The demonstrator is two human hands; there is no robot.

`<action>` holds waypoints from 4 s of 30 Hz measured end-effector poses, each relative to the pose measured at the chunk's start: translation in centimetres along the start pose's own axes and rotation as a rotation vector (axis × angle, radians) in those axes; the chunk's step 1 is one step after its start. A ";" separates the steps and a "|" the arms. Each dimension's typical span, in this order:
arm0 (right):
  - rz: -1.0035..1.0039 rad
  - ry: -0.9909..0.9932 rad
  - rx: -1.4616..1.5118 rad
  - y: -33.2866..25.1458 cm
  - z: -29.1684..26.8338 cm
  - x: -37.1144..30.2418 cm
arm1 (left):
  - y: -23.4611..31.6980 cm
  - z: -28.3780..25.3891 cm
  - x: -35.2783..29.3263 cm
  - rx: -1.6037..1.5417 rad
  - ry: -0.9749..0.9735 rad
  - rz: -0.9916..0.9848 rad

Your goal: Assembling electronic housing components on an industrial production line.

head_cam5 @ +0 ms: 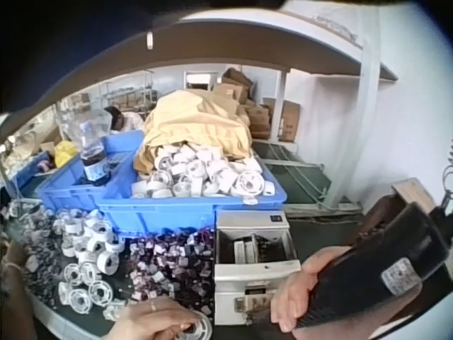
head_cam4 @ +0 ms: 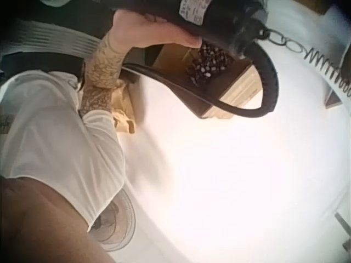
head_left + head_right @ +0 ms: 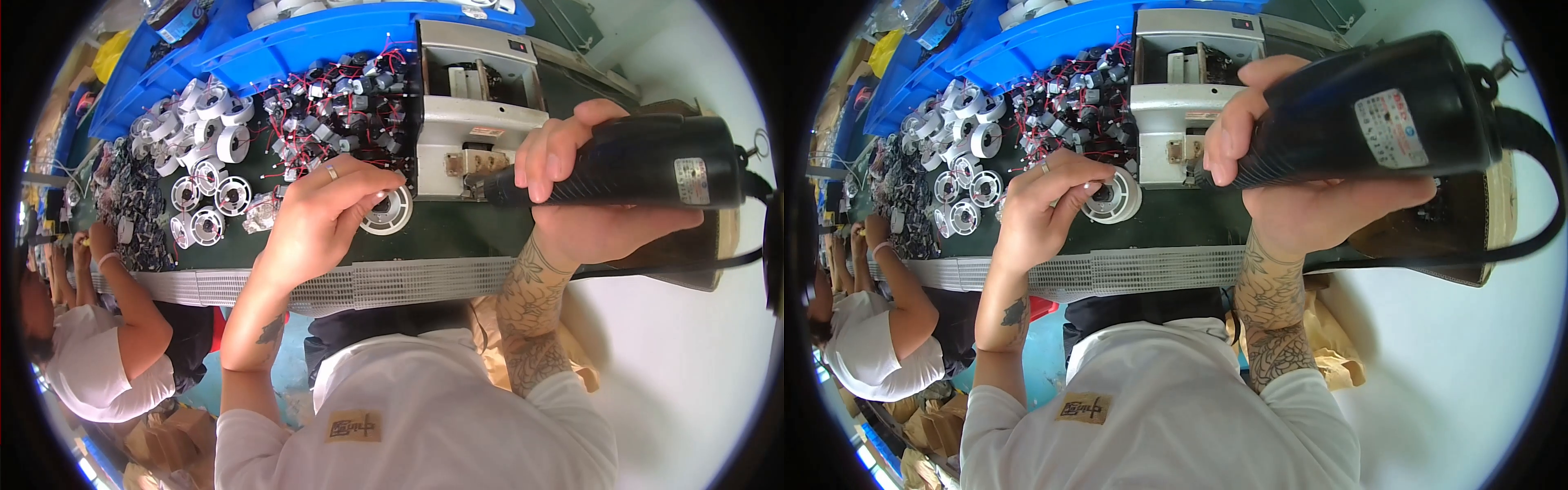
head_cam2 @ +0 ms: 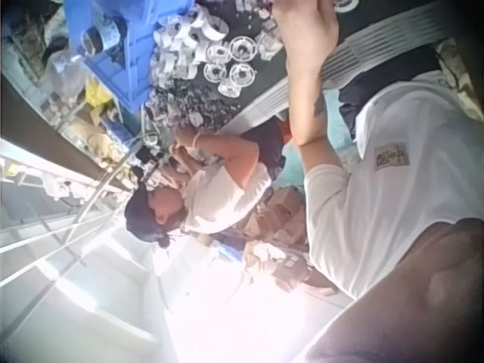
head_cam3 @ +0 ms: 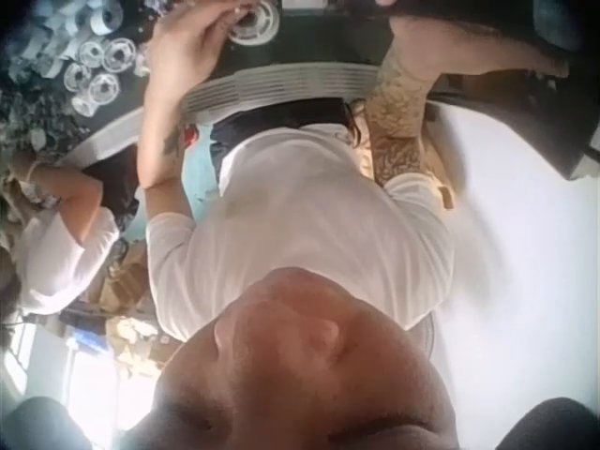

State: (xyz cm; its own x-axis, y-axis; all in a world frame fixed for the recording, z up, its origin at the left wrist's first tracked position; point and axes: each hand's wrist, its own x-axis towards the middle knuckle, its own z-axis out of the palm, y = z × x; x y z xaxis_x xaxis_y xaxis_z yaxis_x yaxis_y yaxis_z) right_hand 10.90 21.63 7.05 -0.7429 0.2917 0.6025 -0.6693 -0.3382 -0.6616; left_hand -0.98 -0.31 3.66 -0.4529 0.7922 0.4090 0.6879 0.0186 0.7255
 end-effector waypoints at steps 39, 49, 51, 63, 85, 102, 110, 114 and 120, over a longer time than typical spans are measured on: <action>0.205 -0.332 0.021 3.9 5.4 2.9 | -3.4 3.3 -2.5 -0.755 0.082 -0.493; 0.280 0.003 0.195 5.1 7.4 1.6 | -4.0 3.4 -2.9 -0.642 0.089 -0.460; 0.263 0.003 0.175 5.1 7.7 1.3 | -3.4 3.9 -3.0 -0.767 0.217 -0.403; 0.007 -0.105 0.125 0.8 2.8 1.2 | -2.1 0.5 -3.3 -0.156 0.374 -0.124; 0.214 0.147 -0.005 4.0 2.2 -1.0 | -17.3 -11.6 21.0 1.009 -0.017 -0.494; 0.159 0.143 0.026 2.5 3.0 -0.8 | 0.7 0.9 -2.0 0.173 0.007 -0.100; 0.151 0.089 0.053 3.0 2.4 -0.9 | 1.2 1.1 -3.0 0.200 0.126 -0.232; 0.164 0.085 0.041 2.8 2.0 -0.9 | -2.7 -2.3 -2.1 0.508 0.211 -0.105; 0.229 0.117 0.037 2.9 2.1 -1.0 | -4.8 -3.7 0.1 0.665 -0.003 0.149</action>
State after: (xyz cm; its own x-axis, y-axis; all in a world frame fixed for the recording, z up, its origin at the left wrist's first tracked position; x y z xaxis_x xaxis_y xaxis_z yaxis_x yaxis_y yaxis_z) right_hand 9.74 18.46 5.50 -0.8727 0.3043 0.3820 -0.4843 -0.4395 -0.7565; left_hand -6.40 -2.59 2.29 -0.3256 0.8170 0.4760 0.9455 0.2798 0.1666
